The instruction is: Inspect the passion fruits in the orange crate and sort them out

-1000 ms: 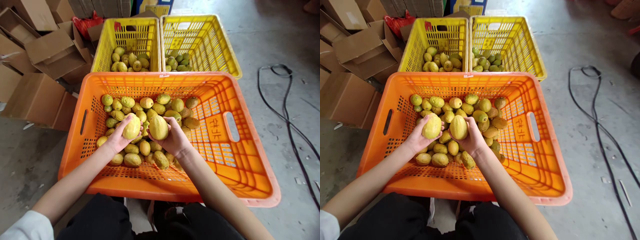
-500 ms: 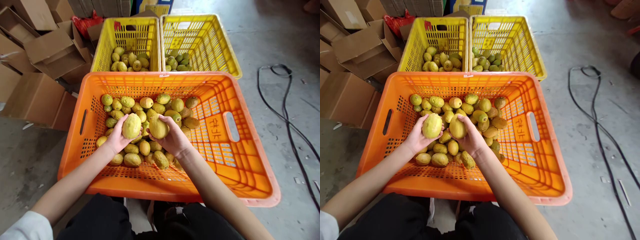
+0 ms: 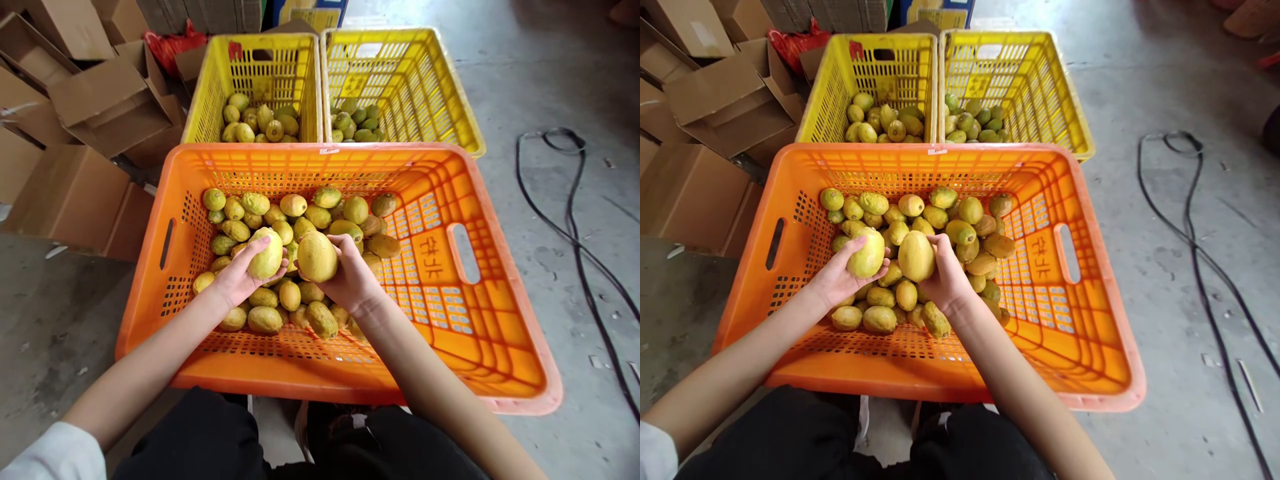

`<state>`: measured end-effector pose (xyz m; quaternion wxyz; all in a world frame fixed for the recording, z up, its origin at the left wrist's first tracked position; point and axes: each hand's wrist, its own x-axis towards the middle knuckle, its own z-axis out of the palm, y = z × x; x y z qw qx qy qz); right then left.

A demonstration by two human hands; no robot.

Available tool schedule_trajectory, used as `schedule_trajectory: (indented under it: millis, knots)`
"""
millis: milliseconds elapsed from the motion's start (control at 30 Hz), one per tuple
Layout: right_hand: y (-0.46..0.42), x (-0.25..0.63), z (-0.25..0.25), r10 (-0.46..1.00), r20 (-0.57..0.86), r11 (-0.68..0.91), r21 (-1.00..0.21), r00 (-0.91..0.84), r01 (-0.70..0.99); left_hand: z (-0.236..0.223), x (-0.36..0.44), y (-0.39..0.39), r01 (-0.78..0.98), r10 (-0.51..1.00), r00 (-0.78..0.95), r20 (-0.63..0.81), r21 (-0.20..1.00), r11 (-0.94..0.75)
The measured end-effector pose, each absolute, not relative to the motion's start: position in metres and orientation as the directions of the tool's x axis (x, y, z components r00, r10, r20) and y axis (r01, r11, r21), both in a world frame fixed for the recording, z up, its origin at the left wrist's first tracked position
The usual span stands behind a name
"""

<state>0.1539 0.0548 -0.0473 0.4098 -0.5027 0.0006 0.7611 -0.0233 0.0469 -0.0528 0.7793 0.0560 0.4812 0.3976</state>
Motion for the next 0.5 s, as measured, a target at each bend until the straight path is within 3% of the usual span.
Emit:
schedule_trajectory:
  millis: [233,500]
  knots:
    - [0.058,0.152,-0.038,0.539,-0.832,-0.714,-0.369,-0.131,-0.595,-0.055,-0.022,0.049,-0.637,0.674,0.083,-0.734,0.481,0.602]
    - [0.055,0.162,-0.062,0.578,-0.766,-0.689,-0.273,-0.281,-0.671,-0.053,-0.022,0.052,-0.663,0.638,0.205,-0.742,0.375,0.649]
